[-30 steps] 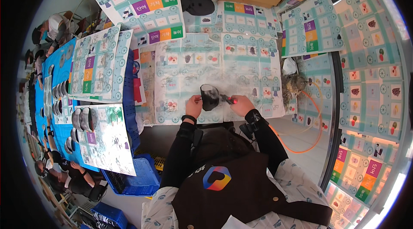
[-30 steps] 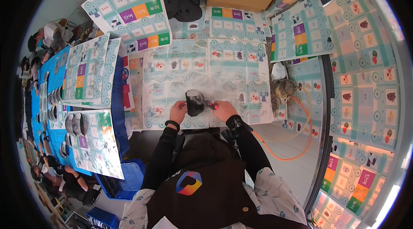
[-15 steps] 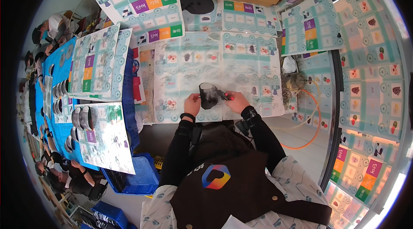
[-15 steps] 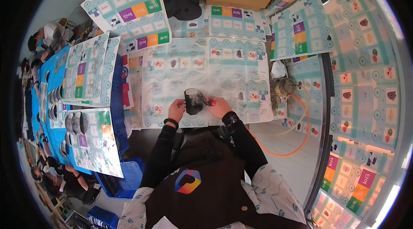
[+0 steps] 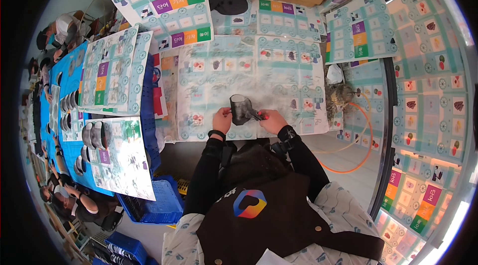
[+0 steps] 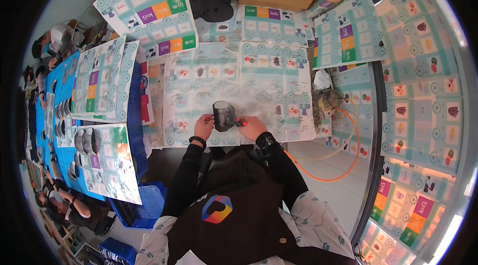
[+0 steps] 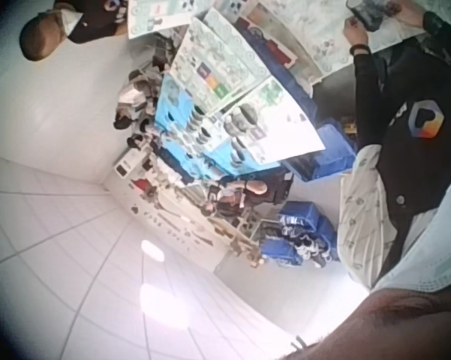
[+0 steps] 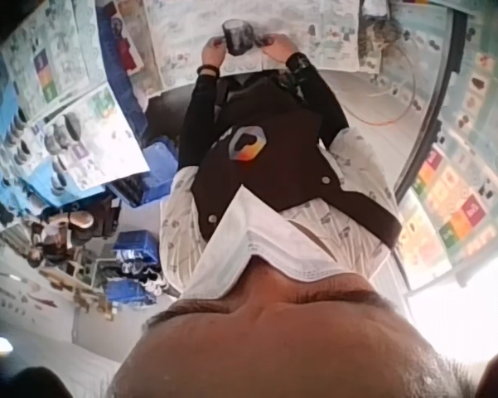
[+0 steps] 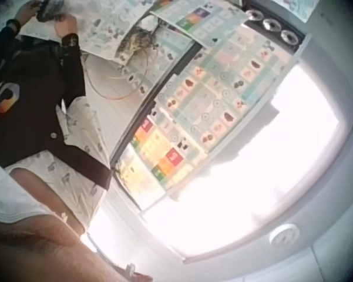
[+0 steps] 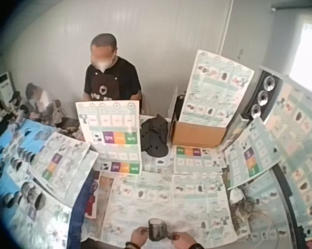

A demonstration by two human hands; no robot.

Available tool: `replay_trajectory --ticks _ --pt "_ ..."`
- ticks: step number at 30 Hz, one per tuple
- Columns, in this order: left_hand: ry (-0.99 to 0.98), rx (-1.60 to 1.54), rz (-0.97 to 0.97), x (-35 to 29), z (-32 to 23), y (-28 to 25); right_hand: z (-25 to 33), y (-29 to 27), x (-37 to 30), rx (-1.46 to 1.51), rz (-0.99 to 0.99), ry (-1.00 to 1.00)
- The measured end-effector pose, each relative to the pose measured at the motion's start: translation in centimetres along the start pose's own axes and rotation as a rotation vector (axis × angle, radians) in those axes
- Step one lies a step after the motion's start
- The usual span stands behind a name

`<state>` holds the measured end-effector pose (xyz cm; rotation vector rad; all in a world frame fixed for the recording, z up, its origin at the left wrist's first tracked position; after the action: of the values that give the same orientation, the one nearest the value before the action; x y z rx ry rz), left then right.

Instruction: The recorder is assembling and inspecting shoe components at a workstation.

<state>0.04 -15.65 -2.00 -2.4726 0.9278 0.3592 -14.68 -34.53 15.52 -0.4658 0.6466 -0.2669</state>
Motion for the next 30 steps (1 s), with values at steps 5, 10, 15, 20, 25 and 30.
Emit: replay_trajectory --ticks 5,10,15,20,25,30 --pt "0.008 0.011 -0.007 -0.1 -0.4 0.0 -1.5 1.2 -0.4 -0.040 -0.014 -0.002" --pt "0.048 -0.005 -0.017 -0.1 -0.4 0.0 -3.0 1.4 -0.2 -0.005 -0.054 0.060" --pt "-0.019 -0.002 -0.018 -0.4 -1.6 0.3 -4.6 3.3 -1.0 0.088 0.005 0.009" --pt "-0.015 -0.008 -0.003 -0.8 -2.5 0.2 -3.1 1.8 -0.8 -0.073 -0.109 0.065" --pt "-0.005 0.022 0.001 -1.2 -3.6 -0.1 -2.3 0.6 -0.3 -0.054 -0.205 0.011" --pt "0.042 0.057 -0.020 -1.3 -4.4 -0.2 -4.4 2.1 -0.8 -0.045 -0.120 -0.013"
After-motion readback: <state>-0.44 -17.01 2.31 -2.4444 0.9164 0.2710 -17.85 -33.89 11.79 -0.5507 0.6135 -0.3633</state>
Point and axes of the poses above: each hand's wrist, its own x-axis towards the middle knuckle, its own y-axis out of the palm, z = x × y, the point moved 3 cm from there along x, towards the middle knuckle, and after that the axes turned 3 degrees about x, right-handed, at the moved point
